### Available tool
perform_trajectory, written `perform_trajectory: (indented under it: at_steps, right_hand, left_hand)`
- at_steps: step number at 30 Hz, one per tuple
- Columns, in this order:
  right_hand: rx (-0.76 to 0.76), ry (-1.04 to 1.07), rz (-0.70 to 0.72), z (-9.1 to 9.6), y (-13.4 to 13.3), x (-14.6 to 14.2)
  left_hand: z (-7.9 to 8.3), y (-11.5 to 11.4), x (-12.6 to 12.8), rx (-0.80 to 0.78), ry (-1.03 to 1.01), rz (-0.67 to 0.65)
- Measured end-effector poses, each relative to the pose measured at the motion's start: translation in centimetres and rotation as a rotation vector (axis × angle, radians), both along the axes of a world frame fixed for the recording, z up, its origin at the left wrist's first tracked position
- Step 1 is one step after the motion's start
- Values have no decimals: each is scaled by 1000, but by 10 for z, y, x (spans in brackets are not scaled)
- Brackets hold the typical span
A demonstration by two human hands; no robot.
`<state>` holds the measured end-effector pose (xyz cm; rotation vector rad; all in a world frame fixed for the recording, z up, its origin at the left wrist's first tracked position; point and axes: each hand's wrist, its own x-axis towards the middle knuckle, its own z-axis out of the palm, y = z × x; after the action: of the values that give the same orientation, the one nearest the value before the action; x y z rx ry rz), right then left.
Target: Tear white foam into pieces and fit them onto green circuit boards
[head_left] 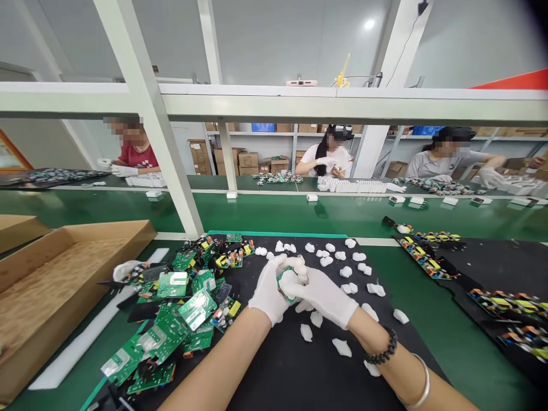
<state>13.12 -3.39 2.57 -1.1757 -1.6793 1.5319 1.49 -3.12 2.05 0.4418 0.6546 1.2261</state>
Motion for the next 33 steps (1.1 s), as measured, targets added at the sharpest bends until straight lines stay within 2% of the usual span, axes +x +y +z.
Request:
perform_trajectory:
  at_steps: [5,10,15,17,19,22,25,28,30,33]
  right_hand:
    - [-24,8,9,-3,0,-4]
    - [2,-31,-100,1,-2,-8]
    - [-131,84,130,13,9,16]
    - [-68,64,83,14,18,27]
    - [54,-29,-50,11,28,36]
    - [178,-143,-172,4,37,43]
    - [256,-209,-156,2,39,45]
    - [340,-254,-95,5,35,42]
    - [375,-271,-56,5,32,37]
    - [351,-294,-24,-8,27,25]
  left_hand:
    - [2,-4,0,23,-18,8]
    - [4,-6,-1,95,3,-51]
    - [10,-3,-9,34,-72,-63]
    - [14,-2,-12,30,-132,-102]
    - [18,-1,-15,35,-198,-125]
    - [21,0,-18,27,-232,-79]
    - [22,2,-21,26,-239,-4]
    - [22,3,-22,82,-238,-45]
    - [20,3,-21,144,-162,-52]
    - [18,0,-18,224,40,35]
